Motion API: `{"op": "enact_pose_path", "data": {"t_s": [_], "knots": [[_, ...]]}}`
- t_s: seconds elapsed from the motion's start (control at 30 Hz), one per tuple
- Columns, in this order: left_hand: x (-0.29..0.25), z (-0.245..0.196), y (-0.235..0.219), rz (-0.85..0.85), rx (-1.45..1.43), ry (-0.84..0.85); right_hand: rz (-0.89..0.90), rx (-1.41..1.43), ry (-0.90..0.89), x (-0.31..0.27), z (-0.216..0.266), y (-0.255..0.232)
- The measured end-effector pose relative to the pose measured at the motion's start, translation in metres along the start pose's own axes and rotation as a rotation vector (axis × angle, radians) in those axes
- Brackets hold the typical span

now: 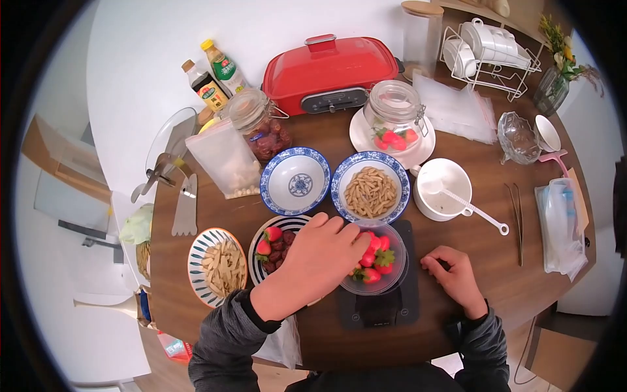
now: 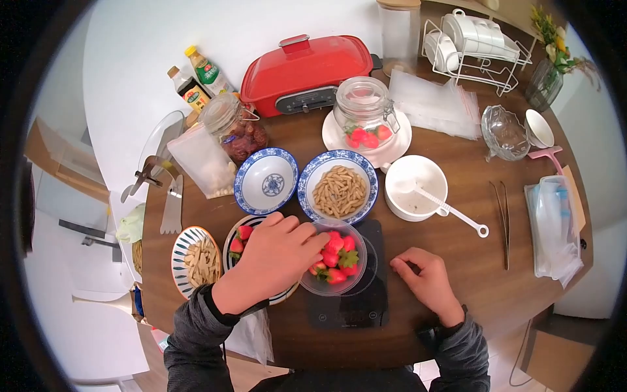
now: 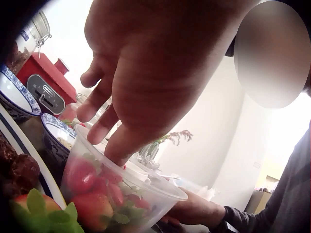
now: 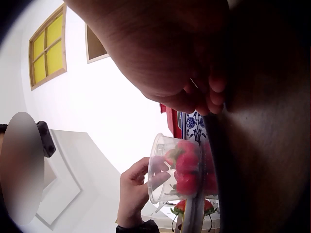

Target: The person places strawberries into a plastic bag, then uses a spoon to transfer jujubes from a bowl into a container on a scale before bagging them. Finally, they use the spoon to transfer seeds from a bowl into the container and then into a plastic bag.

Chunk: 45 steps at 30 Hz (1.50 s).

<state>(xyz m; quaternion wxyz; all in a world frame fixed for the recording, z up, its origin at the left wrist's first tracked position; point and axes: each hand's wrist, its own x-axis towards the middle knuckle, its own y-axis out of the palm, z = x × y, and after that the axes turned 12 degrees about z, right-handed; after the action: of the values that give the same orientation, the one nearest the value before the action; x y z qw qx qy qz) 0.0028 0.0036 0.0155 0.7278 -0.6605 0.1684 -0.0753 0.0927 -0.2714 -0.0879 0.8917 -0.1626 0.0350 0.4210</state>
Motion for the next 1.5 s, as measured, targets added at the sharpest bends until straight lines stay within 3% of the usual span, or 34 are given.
{"op": "enact_pose_path", "data": {"t_s": [0.17, 0.4, 0.47, 0.5, 0.57, 0.6, 0.67, 0.73, 0.83, 0.9, 0.93, 1.0, 1.03, 1.1, 1.5], "knots": [[0.015, -0.005, 0.011, -0.045, -0.04, 0.093, -0.008, -0.026, -0.066, 0.001, -0.006, -0.001], [0.016, 0.004, 0.003, 0.036, -0.115, 0.083, -0.003, 0.003, 0.012, -0.002, 0.001, -0.005], [0.009, 0.01, -0.012, -0.132, -0.401, -0.013, -0.011, -0.032, -0.005, -0.002, -0.001, -0.005], [0.004, 0.012, -0.02, -0.13, -0.402, -0.008, -0.015, -0.031, -0.002, -0.003, -0.001, -0.006], [-0.006, 0.016, -0.034, -0.021, -1.175, -0.246, -0.008, -0.042, -0.016, -0.002, 0.001, -0.007], [-0.008, 0.018, -0.031, -0.02, -1.175, -0.246, -0.008, -0.041, -0.016, -0.002, 0.001, -0.007], [-0.011, 0.023, -0.019, -0.204, -1.77, -0.052, -0.017, -0.035, -0.008, -0.003, 0.001, -0.007], [-0.013, 0.025, -0.013, -0.15, -1.84, 0.007, -0.017, -0.043, -0.01, -0.003, 0.002, -0.008], [-0.011, 0.021, -0.008, -0.016, -1.811, 0.012, -0.019, -0.055, -0.021, -0.003, 0.001, -0.009], [-0.006, 0.019, -0.007, 0.058, -1.261, -0.08, -0.018, -0.058, -0.033, -0.003, 0.0, -0.01], [-0.003, 0.017, -0.005, 0.056, -1.262, -0.079, -0.017, -0.053, -0.024, -0.003, -0.001, -0.01], [0.003, 0.012, -0.001, -0.062, -0.397, -0.066, -0.019, -0.049, -0.016, -0.003, -0.002, -0.011], [0.006, 0.009, 0.0, -0.063, -0.397, -0.063, -0.019, -0.055, -0.023, -0.003, -0.002, -0.012], [0.01, 0.004, 0.002, -0.009, -0.124, -0.012, -0.019, -0.061, -0.028, -0.004, -0.001, -0.012], [0.018, -0.005, -0.002, 0.051, 0.051, 0.066, -0.031, -0.079, -0.082, -0.004, -0.001, -0.014]]}}
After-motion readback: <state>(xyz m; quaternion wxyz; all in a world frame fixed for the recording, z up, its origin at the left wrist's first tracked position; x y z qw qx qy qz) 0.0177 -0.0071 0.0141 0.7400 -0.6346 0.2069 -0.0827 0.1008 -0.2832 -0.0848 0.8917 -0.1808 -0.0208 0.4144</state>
